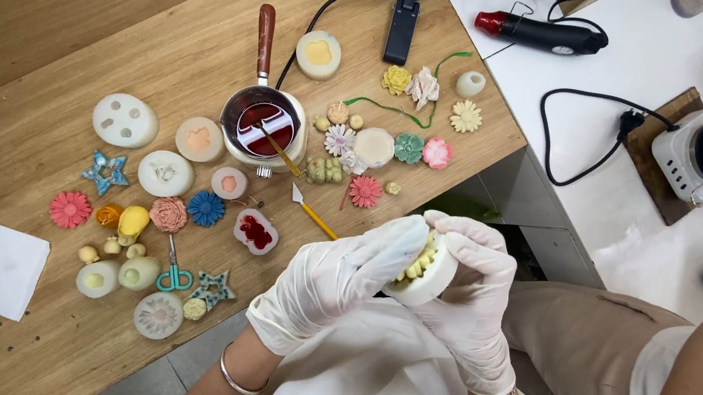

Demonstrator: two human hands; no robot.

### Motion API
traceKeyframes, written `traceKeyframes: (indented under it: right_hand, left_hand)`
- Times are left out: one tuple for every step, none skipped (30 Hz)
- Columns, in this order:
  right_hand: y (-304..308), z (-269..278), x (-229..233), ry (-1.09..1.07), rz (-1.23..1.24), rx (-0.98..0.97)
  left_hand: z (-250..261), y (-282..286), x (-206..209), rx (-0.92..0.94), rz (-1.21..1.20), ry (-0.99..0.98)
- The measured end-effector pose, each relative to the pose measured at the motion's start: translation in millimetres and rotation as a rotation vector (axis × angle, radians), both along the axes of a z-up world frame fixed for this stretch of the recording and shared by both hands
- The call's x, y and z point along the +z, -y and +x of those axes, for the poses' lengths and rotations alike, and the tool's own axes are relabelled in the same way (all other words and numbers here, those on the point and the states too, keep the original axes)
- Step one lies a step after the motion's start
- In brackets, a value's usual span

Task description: The person is making decorative wax flowers using molds, brushes, and liquid wax.

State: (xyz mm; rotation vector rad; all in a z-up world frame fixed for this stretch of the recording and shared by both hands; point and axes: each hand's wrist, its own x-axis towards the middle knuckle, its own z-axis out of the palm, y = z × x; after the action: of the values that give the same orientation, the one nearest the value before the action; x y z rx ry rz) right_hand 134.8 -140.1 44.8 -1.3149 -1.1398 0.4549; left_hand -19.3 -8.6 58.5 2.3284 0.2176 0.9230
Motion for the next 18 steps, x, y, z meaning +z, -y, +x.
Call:
traceKeyframes:
  right_hand:
    - [0, -1, 4, 0.001, 0.0, 0.0]
    - [1, -2, 8, 0.032, 0.003, -0.041]
    - [2, -3, 11, 0.064, 0.006, -0.082]
    - [3, -3, 18, 0.065, 0.005, -0.081]
    - [4, -2, 24, 0.064, 0.001, -0.096]
    - [4, -2, 30, 0.064, 0.0, -0.11]
    - [4, 0, 31, 0.065, 0.002, -0.109]
    - [4, 2, 32, 0.057, 0.0, -0.095]
    - [4, 4, 33, 0.049, -0.001, -0.081]
    - [3, 6, 34, 0.051, -0.001, -0.075]
    - [3, 8, 34, 0.044, 0.007, -0.077]
    - [2, 9, 34, 0.033, 0.013, -0.074]
    - [3, 8, 33, 0.031, 0.012, -0.064]
    - [3, 9, 31, -0.028, 0.021, -0.088]
    - [3, 9, 30, -0.087, 0.03, -0.113]
    - [4, 10, 26, -0.09, 0.029, -0.104]
    - [5, 12, 22, -0.214, 0.062, -0.12]
    - [6, 14, 18, -0.336, 0.094, -0.141]
  left_hand:
    - [-2, -2, 7, 0.0, 0.0, 0.001]
    - [-5, -3, 13, -0.007, 0.042, -0.03]
    - [-8, -4, 20, -0.013, 0.085, -0.061]
    - [-10, -4, 19, -0.012, 0.084, -0.06]
    - [-12, -3, 18, -0.008, 0.064, -0.048]
    - [-13, -3, 18, -0.003, 0.046, -0.036]
    - [-11, 3, 10, -0.002, 0.048, -0.035]
    - [-8, 9, 3, 0.034, -0.185, 0.067]
    - [-5, 15, -5, 0.069, -0.418, 0.171]
    - [-2, 18, -10, 0.073, -0.417, 0.174]
    - [2, 21, -14, 0.06, -0.854, 0.276]
    - [3, 25, -19, 0.048, -1.292, 0.375]
    - [3, 20, -13, 0.057, -1.291, 0.38]
    - [3, 14, -8, 0.056, -1.535, 0.362]
    - [3, 7, -3, 0.05, -1.778, 0.34]
    - [0, 5, -1, 0.06, -1.777, 0.346]
    - [-2, 4, 1, 0.011, -1.873, 0.407]
    - [-3, 2, 3, -0.044, -1.971, 0.468]
